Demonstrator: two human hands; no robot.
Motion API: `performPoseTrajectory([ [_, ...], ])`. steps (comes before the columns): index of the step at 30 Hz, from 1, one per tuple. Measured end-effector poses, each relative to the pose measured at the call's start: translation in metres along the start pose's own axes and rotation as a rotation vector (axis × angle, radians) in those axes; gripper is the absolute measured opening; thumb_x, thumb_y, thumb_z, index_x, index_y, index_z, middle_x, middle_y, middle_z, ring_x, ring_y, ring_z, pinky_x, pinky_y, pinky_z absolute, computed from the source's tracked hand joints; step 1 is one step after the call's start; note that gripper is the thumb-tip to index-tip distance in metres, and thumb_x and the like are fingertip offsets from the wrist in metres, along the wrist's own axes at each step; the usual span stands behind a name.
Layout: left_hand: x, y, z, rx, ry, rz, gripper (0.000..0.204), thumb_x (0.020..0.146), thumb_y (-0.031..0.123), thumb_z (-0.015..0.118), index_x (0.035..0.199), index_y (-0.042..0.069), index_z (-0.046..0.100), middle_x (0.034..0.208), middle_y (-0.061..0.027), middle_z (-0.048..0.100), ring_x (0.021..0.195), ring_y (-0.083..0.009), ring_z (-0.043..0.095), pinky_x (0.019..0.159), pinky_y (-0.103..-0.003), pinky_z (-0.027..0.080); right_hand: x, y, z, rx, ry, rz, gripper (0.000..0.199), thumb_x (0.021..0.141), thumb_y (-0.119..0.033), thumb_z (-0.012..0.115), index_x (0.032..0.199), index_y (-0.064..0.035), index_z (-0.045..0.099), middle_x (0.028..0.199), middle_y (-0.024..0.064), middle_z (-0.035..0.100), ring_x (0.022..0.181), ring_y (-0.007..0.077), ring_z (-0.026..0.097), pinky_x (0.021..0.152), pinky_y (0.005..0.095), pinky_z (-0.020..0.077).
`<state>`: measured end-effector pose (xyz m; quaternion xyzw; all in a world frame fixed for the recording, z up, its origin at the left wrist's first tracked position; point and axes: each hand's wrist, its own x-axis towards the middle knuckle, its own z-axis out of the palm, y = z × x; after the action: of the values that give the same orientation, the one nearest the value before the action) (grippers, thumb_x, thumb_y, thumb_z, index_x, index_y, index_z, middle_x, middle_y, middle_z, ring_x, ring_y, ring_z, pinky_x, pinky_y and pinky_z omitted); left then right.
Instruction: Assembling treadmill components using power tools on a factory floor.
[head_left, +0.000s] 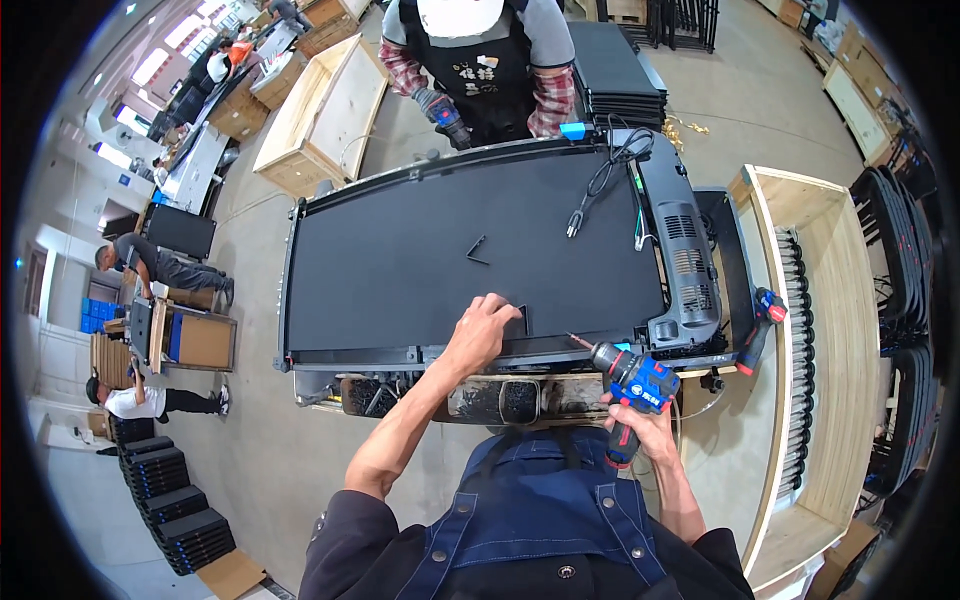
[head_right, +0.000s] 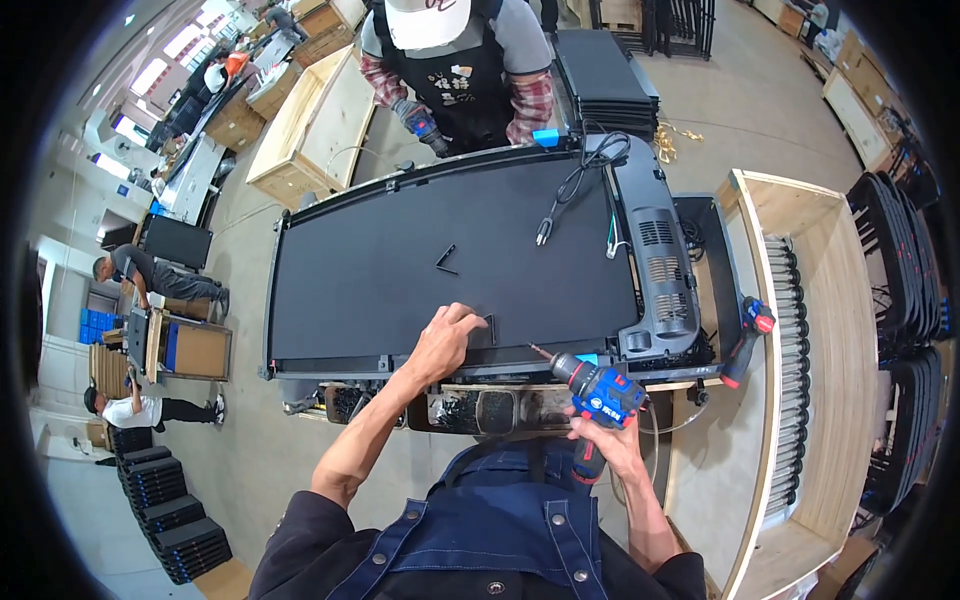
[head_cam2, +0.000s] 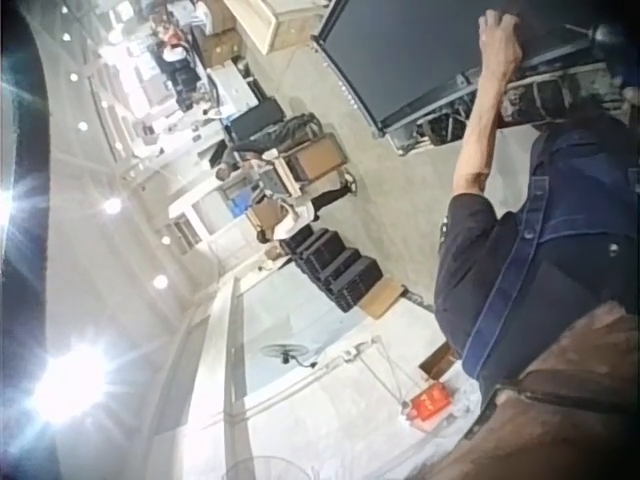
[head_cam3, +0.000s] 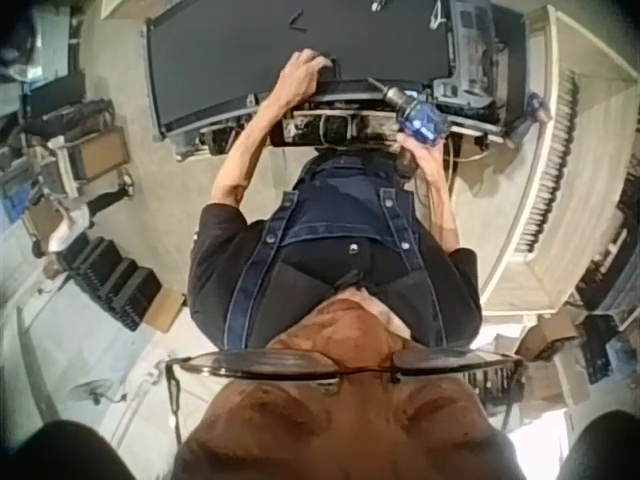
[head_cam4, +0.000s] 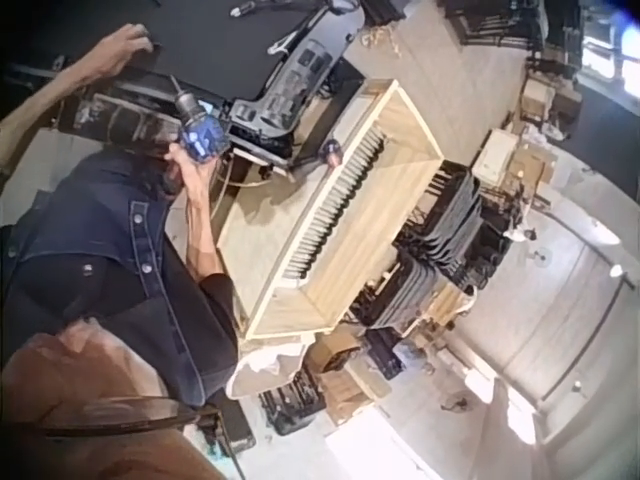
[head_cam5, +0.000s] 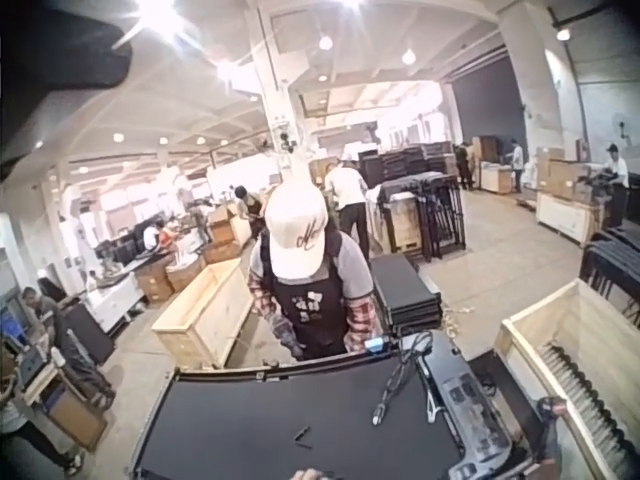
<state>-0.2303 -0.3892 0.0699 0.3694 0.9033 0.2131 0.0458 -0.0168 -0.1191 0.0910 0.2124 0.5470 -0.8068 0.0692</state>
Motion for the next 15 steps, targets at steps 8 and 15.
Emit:
performPoseTrajectory([
  [8, -0.011, 0.002, 0.032, -0.101, 0.350, -0.396, 0.015, 0.086, 0.016, 0.072, 0.097, 0.007, 0.069, 0.095, -0.0101, 0.060, 0.095, -0.0296, 0.057, 0.084, -0.042, 0.045, -0.002, 0.003, -0.015, 0.018, -0.021, -0.006, 0.047, 0.083, 0.000, 0.074, 0.128, -0.0007, 0.059, 0.104, 0.0146, 0.071, 0.084, 0.0200, 0.070, 0.072, 0.0336, 0.0617],
  [15, -0.010, 0.053, 0.027, -0.453, 0.208, -0.508, 0.019, 0.088, 0.022, 0.068, 0.092, 0.003, 0.068, 0.084, -0.0128, 0.069, 0.085, -0.0304, 0.065, 0.077, -0.044, 0.049, -0.003, 0.003, -0.024, 0.047, 0.006, -0.028, 0.049, 0.083, 0.002, 0.073, 0.129, -0.0005, 0.058, 0.105, 0.0146, 0.070, 0.094, 0.0220, 0.070, 0.073, 0.0359, 0.0638],
])
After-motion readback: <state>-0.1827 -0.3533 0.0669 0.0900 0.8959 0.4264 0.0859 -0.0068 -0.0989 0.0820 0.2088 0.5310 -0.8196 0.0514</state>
